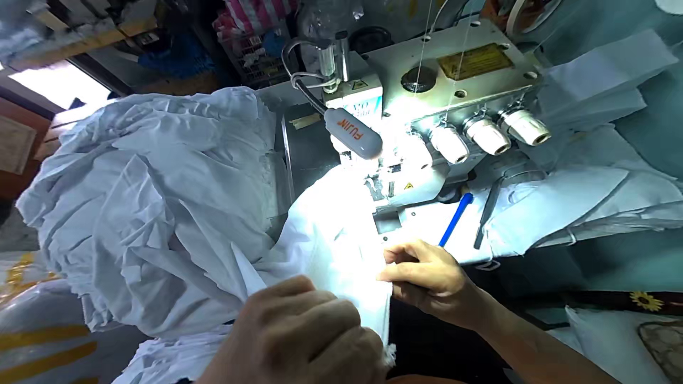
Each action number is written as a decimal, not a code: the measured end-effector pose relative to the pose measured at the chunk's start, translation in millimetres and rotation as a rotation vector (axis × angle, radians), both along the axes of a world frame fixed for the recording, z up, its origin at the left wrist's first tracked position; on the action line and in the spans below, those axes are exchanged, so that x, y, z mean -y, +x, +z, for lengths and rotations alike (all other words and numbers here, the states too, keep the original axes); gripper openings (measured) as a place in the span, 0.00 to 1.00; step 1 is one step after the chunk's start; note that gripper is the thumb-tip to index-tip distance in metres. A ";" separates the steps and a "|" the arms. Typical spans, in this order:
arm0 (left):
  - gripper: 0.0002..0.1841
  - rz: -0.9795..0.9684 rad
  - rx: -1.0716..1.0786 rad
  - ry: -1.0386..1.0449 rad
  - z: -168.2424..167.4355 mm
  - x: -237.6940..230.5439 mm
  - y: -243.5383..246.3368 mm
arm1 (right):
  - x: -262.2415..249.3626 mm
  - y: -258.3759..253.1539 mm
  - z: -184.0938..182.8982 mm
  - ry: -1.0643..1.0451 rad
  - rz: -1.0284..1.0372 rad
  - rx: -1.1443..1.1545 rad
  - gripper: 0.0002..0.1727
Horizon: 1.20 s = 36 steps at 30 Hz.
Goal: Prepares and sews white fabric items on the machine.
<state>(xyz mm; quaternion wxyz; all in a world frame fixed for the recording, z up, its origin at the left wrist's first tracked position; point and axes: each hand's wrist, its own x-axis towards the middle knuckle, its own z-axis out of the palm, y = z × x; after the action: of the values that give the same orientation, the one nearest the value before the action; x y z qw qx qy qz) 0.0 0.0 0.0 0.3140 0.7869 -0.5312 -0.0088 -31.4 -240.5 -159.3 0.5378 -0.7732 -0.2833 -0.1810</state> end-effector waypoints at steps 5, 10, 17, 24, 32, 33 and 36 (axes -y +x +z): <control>0.07 0.110 -0.085 -0.086 -17.5 12.2 -26.1 | -2.3 12.1 -4.6 0.093 -0.070 -0.031 0.09; 0.08 0.184 -0.032 -0.044 -30.2 22.1 -37.1 | -5.0 28.7 -11.7 0.168 -0.129 -0.037 0.08; 0.09 0.247 0.027 0.018 -41.1 31.1 -39.6 | -6.4 36.8 -11.0 0.186 -0.110 -0.021 0.06; 0.12 0.350 0.153 0.035 -59.4 42.9 -19.7 | -11.5 64.1 -9.8 0.216 -0.161 0.022 0.04; 0.12 0.447 0.281 -0.016 -70.4 56.9 -16.0 | -37.6 41.8 -25.4 0.380 -0.432 -0.061 0.04; 0.12 0.455 0.281 0.024 -67.7 57.7 -21.5 | -45.5 31.1 -28.0 0.435 -0.361 -0.201 0.04; 0.11 0.461 0.314 0.152 -65.0 61.2 -32.1 | -54.5 11.2 7.0 0.736 0.060 -1.112 0.11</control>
<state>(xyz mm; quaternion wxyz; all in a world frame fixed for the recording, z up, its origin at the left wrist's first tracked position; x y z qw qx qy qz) -32.1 -61.2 -65.0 0.1619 0.8998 -0.3782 0.1452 -20.2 -186.0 -152.2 0.8374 -0.5090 0.0951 0.1748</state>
